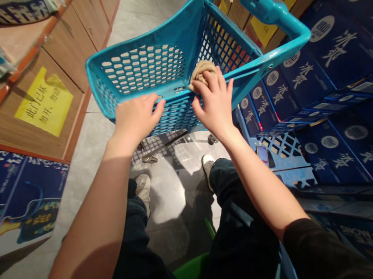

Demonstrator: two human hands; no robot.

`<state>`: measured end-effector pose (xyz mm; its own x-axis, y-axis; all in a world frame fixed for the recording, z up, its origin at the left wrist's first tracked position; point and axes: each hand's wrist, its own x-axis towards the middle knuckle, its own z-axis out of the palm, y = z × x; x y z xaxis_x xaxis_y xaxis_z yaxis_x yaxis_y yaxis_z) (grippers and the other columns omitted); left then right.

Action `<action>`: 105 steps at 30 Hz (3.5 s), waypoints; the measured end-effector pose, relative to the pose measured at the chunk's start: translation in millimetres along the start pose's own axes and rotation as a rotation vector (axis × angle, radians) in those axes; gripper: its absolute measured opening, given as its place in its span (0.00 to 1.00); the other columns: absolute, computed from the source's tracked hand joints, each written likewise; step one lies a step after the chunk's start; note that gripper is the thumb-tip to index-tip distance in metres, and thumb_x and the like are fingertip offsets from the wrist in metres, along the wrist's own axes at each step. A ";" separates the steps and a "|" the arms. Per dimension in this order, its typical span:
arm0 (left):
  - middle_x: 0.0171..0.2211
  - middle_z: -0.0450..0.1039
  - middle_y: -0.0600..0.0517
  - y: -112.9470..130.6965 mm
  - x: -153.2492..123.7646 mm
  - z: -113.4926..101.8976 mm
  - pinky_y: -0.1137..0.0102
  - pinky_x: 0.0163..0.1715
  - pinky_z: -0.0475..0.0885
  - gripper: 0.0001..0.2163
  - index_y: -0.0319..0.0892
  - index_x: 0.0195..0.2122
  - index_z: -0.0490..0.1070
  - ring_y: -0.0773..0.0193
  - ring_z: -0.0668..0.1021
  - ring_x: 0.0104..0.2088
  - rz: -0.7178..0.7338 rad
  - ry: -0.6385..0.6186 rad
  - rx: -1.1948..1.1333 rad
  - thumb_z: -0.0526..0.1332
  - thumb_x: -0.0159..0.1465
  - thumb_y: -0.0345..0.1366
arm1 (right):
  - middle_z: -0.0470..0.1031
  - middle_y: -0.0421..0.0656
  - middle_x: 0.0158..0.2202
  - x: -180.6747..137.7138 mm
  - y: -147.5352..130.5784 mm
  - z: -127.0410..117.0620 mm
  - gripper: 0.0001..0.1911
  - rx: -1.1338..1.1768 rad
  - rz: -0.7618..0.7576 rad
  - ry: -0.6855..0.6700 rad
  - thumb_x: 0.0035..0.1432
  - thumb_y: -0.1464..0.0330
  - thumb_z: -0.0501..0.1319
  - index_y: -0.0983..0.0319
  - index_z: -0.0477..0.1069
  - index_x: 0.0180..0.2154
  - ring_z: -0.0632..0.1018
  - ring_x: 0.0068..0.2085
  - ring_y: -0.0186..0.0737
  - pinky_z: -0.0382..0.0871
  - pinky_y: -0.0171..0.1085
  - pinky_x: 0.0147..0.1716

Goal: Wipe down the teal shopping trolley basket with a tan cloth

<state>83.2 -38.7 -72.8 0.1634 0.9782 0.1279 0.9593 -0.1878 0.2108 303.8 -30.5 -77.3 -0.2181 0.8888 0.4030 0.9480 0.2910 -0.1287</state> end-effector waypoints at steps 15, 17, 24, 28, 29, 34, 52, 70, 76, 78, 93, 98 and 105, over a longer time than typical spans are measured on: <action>0.54 0.83 0.39 -0.6 0.1 0.5 0.59 0.45 0.70 0.26 0.43 0.56 0.78 0.42 0.83 0.53 0.011 0.005 0.001 0.44 0.79 0.49 | 0.67 0.50 0.75 -2.9 0.8 2.9 0.28 0.061 -0.056 0.025 0.67 0.70 0.55 0.54 0.73 0.66 0.57 0.80 0.66 0.44 0.82 0.74; 0.53 0.83 0.39 -0.6 0.2 0.6 0.59 0.45 0.71 0.25 0.44 0.56 0.79 0.42 0.83 0.53 0.015 0.015 -0.003 0.44 0.79 0.49 | 0.67 0.49 0.76 -7.7 -14.9 -0.6 0.29 0.072 -0.151 -0.049 0.68 0.70 0.56 0.53 0.72 0.68 0.57 0.81 0.63 0.42 0.79 0.76; 0.53 0.83 0.38 0.5 0.4 -0.6 0.57 0.45 0.71 0.25 0.42 0.55 0.78 0.39 0.83 0.54 -0.006 -0.013 0.017 0.44 0.78 0.48 | 0.71 0.48 0.73 2.8 8.2 -3.6 0.24 0.025 -0.008 0.051 0.71 0.69 0.53 0.52 0.77 0.62 0.62 0.79 0.62 0.36 0.83 0.75; 0.54 0.83 0.37 0.1 0.7 0.9 0.58 0.45 0.71 0.25 0.41 0.55 0.78 0.39 0.83 0.54 -0.003 -0.004 0.017 0.44 0.78 0.48 | 0.67 0.50 0.75 -0.1 6.4 4.1 0.26 0.005 0.007 0.062 0.69 0.70 0.54 0.54 0.74 0.65 0.57 0.80 0.66 0.41 0.84 0.74; 0.54 0.83 0.37 0.0 0.8 1.2 0.58 0.45 0.71 0.25 0.41 0.55 0.78 0.39 0.83 0.54 -0.005 -0.002 0.018 0.44 0.78 0.48 | 0.66 0.50 0.76 -3.1 -0.8 4.7 0.27 0.010 -0.030 0.037 0.69 0.70 0.55 0.55 0.73 0.66 0.56 0.81 0.65 0.42 0.82 0.74; 0.53 0.83 0.38 0.3 0.7 1.2 0.58 0.46 0.71 0.24 0.42 0.54 0.79 0.41 0.83 0.54 -0.010 0.012 0.006 0.45 0.79 0.48 | 0.68 0.47 0.75 -9.4 -22.9 -1.1 0.27 0.035 -0.209 -0.061 0.71 0.69 0.55 0.52 0.73 0.67 0.58 0.80 0.59 0.37 0.79 0.77; 0.53 0.83 0.38 -0.2 0.6 1.5 0.58 0.46 0.70 0.25 0.41 0.56 0.78 0.39 0.83 0.54 -0.004 -0.004 0.018 0.44 0.79 0.48 | 0.73 0.48 0.71 0.5 3.3 -2.9 0.22 0.030 -0.028 0.049 0.74 0.68 0.52 0.52 0.78 0.60 0.64 0.78 0.61 0.36 0.82 0.75; 0.53 0.83 0.39 -0.4 1.0 1.0 0.58 0.47 0.71 0.25 0.42 0.55 0.78 0.40 0.83 0.55 -0.003 -0.008 -0.008 0.45 0.79 0.49 | 0.69 0.50 0.74 2.9 14.8 1.8 0.24 0.018 0.035 0.094 0.71 0.68 0.53 0.54 0.76 0.63 0.60 0.79 0.64 0.43 0.83 0.74; 0.53 0.83 0.38 1.0 -0.2 -0.3 0.58 0.46 0.70 0.25 0.42 0.55 0.78 0.40 0.83 0.54 -0.005 0.002 0.012 0.44 0.79 0.48 | 0.69 0.48 0.75 -10.0 -22.9 -2.4 0.26 0.051 -0.184 -0.052 0.71 0.67 0.55 0.53 0.73 0.67 0.59 0.80 0.59 0.43 0.76 0.78; 0.52 0.83 0.39 0.2 0.0 0.3 0.58 0.45 0.70 0.25 0.43 0.55 0.79 0.41 0.83 0.53 -0.002 0.007 0.016 0.44 0.79 0.48 | 0.70 0.47 0.74 -6.6 -16.9 -2.5 0.25 0.047 -0.158 -0.035 0.72 0.67 0.54 0.52 0.74 0.66 0.60 0.80 0.59 0.40 0.78 0.77; 0.53 0.83 0.37 0.7 -0.3 -0.2 0.58 0.46 0.70 0.25 0.42 0.56 0.78 0.40 0.83 0.53 0.005 0.005 -0.004 0.44 0.79 0.48 | 0.71 0.47 0.73 -5.1 -13.7 -8.2 0.24 0.061 -0.147 -0.050 0.72 0.68 0.54 0.51 0.76 0.64 0.62 0.79 0.59 0.38 0.80 0.76; 0.54 0.83 0.39 0.8 -0.1 -1.3 0.59 0.44 0.70 0.25 0.43 0.57 0.78 0.41 0.83 0.54 0.010 -0.006 0.025 0.44 0.79 0.48 | 0.70 0.50 0.73 3.4 12.0 -3.7 0.25 0.026 0.015 0.062 0.70 0.69 0.53 0.53 0.76 0.64 0.63 0.78 0.63 0.40 0.83 0.74; 0.52 0.84 0.38 -0.9 1.0 1.7 0.58 0.45 0.71 0.26 0.44 0.55 0.79 0.41 0.83 0.53 0.007 0.024 0.013 0.44 0.78 0.49 | 0.66 0.49 0.76 -12.3 -25.7 -1.2 0.30 0.032 -0.186 -0.065 0.70 0.68 0.56 0.55 0.71 0.70 0.58 0.80 0.62 0.43 0.76 0.78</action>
<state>82.9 -37.4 -74.5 0.1649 0.9744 0.1529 0.9611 -0.1935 0.1968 282.4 -49.4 -78.0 -0.4044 0.8392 0.3638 0.8823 0.4626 -0.0863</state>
